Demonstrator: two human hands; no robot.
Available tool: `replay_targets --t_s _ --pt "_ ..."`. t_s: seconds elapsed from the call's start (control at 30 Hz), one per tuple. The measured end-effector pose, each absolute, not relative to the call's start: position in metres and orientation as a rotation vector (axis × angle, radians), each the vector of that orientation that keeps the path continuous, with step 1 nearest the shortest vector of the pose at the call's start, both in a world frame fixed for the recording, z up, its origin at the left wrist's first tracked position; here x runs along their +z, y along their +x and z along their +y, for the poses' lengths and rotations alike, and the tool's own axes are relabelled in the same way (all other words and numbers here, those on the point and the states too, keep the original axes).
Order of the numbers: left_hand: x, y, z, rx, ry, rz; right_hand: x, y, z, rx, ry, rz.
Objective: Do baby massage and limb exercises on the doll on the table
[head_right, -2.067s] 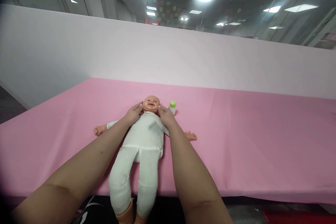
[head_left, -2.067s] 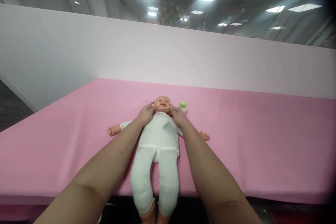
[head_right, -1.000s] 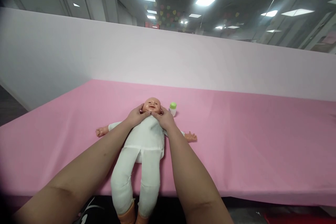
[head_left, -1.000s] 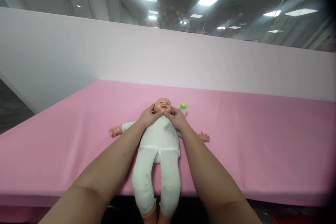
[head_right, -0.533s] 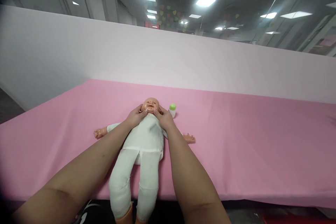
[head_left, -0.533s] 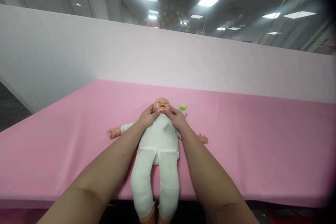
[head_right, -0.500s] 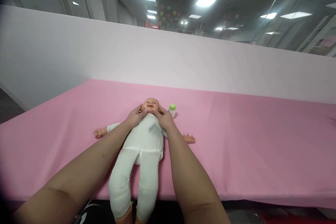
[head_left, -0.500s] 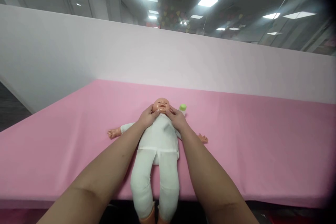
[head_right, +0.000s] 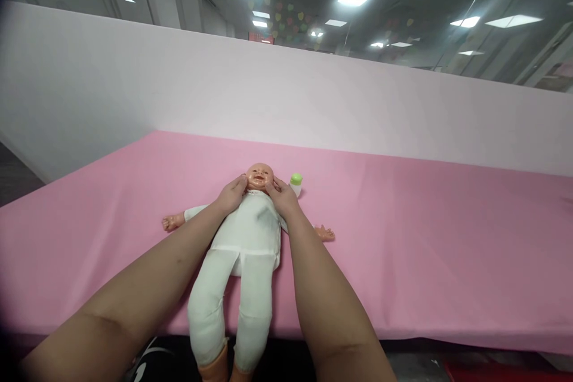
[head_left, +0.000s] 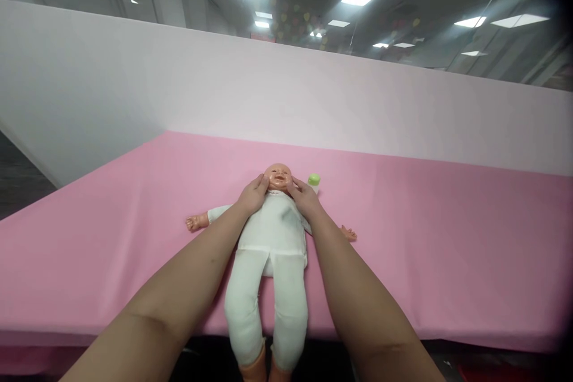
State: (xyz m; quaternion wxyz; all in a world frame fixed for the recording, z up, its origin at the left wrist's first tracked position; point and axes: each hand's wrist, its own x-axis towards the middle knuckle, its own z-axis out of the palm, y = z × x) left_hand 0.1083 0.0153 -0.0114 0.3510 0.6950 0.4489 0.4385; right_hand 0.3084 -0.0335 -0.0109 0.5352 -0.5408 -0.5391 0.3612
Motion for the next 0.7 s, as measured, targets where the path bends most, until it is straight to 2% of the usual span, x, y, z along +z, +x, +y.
replay_targets --t_s 0.27,0.7 --pt "0.005 0.105 -0.004 0.984 1.875 1.156 -0.013 0.306 -0.038 0.836 -1.410 -1.284" --pt "0.002 0.099 -0.001 0.953 1.911 1.177 -0.019 0.306 -0.034 0.909 -1.338 -1.221"
